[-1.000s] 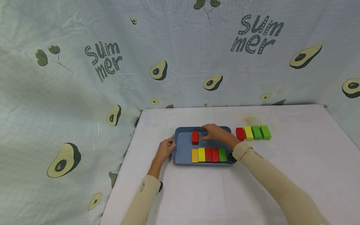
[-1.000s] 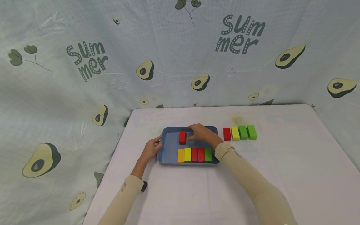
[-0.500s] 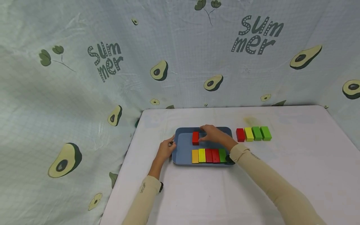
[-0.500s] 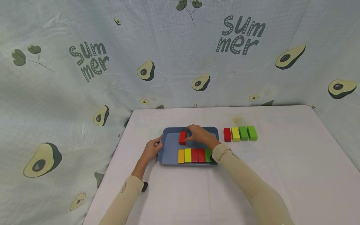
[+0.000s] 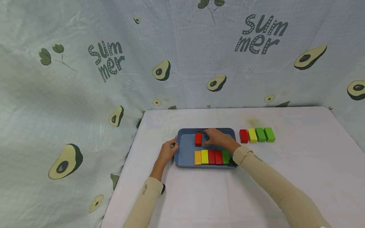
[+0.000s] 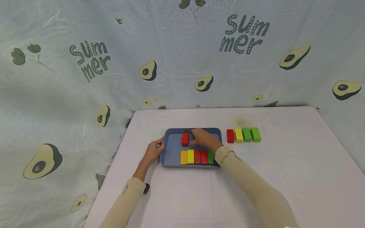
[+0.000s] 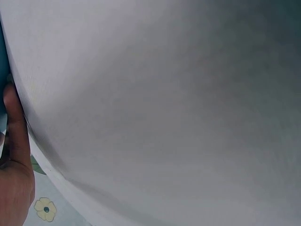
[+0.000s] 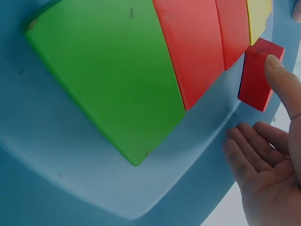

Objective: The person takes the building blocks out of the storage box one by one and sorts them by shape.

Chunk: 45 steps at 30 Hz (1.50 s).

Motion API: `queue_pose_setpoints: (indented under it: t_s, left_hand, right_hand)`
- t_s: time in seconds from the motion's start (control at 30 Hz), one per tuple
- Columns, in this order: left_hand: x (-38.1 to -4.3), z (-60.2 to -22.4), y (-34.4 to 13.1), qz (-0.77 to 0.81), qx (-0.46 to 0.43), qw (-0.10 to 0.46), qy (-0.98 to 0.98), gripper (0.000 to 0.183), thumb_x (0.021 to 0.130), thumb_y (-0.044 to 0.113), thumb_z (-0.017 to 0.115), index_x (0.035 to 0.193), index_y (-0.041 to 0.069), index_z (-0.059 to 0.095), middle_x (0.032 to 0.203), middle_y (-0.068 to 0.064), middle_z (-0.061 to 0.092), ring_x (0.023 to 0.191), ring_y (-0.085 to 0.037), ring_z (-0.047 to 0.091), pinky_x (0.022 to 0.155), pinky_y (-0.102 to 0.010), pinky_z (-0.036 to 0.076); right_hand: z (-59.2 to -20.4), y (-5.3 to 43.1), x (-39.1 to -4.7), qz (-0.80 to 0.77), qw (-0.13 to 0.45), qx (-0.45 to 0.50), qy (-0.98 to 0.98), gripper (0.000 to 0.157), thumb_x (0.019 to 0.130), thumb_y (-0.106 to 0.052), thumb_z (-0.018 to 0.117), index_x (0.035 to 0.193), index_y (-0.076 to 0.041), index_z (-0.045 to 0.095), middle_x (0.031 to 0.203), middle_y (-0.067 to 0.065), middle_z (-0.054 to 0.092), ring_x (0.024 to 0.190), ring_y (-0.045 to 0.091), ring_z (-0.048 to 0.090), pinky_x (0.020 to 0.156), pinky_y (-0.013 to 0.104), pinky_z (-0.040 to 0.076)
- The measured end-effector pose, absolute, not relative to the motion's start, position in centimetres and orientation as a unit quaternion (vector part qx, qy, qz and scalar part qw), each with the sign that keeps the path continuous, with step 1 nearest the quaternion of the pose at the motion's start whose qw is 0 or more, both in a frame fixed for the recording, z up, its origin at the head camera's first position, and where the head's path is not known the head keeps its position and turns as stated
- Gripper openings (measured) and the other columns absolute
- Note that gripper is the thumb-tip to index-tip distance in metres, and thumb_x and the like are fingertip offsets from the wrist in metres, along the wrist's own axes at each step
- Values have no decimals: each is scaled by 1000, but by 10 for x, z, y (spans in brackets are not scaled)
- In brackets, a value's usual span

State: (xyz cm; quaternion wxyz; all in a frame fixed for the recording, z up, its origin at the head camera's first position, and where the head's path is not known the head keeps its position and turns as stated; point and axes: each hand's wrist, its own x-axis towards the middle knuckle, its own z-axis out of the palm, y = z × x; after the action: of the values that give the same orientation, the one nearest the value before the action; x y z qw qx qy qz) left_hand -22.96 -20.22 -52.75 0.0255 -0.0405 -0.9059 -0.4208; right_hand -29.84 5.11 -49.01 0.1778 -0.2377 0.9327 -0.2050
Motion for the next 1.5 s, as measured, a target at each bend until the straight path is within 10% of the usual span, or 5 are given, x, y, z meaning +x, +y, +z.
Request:
queue_pose_setpoints:
  t_s: [1.5]
  left_hand:
    - [-226,-523,-196,-409,-49,42,-910,46,90,8,53,136,4,50,86,-9,63,52,-11,43,48,-26,37]
  right_hand:
    - [-491,48,-293,-267,184,-234,916,66,80,-25,75,132,-1,41,117,12,56,99,22,52,87,37,47]
